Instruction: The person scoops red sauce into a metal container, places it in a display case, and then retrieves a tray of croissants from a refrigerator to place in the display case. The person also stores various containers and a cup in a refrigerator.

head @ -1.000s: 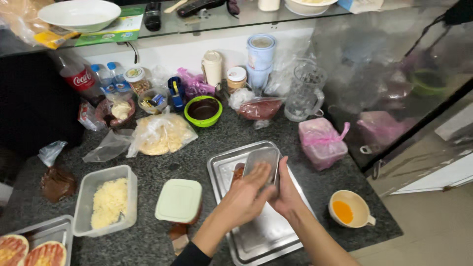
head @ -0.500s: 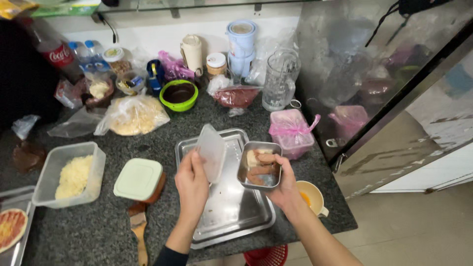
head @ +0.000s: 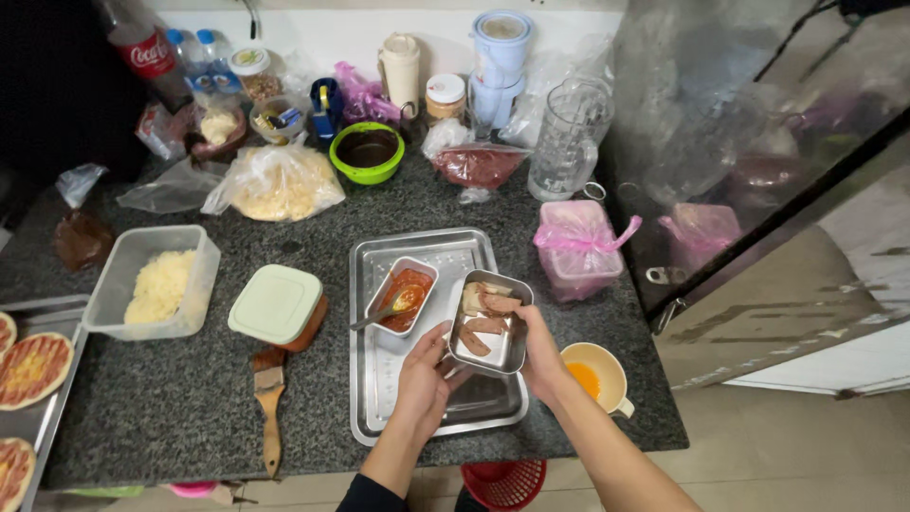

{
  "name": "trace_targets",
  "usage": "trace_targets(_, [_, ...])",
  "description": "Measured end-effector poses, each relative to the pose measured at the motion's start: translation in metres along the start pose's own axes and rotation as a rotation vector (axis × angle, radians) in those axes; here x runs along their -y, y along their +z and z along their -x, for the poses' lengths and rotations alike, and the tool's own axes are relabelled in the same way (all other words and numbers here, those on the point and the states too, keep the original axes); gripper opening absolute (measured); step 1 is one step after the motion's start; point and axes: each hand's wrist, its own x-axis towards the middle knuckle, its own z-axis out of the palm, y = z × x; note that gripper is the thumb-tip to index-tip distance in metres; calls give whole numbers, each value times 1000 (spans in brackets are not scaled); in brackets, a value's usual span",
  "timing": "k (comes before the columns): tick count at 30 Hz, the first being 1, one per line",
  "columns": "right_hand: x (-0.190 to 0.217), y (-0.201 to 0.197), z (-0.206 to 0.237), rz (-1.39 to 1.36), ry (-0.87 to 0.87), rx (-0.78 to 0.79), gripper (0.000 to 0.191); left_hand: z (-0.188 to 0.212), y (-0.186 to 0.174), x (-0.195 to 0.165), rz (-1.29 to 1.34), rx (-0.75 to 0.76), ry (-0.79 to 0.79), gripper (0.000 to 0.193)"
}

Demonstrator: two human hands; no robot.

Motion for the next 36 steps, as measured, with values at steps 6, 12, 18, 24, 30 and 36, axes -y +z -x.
trace_targets(6, [-10,11,-28,97,62,-149,52,-11,-47,-17,-730,-266,305,44])
trace_targets(12, [-21,32,-55,113,86,-70,49,32,-184,-90,-1527,-837,774,35])
trace_targets(18, [-38,47,-70,125,185,-13,47,35,-242,-92,-1731,-911,280,70])
trace_targets(24, [-36,36,-73,65,163,5,50,59,-260,-86,-1586,-942,148,45])
trace_targets(30, [-29,16,-71,-12,124,-211,52,76,-234,-121,-1366,-860,305,33])
trace_targets(36, [-23,20,-51,-13,23,-218,57,10,-136,-181,-1432,-551,714,40])
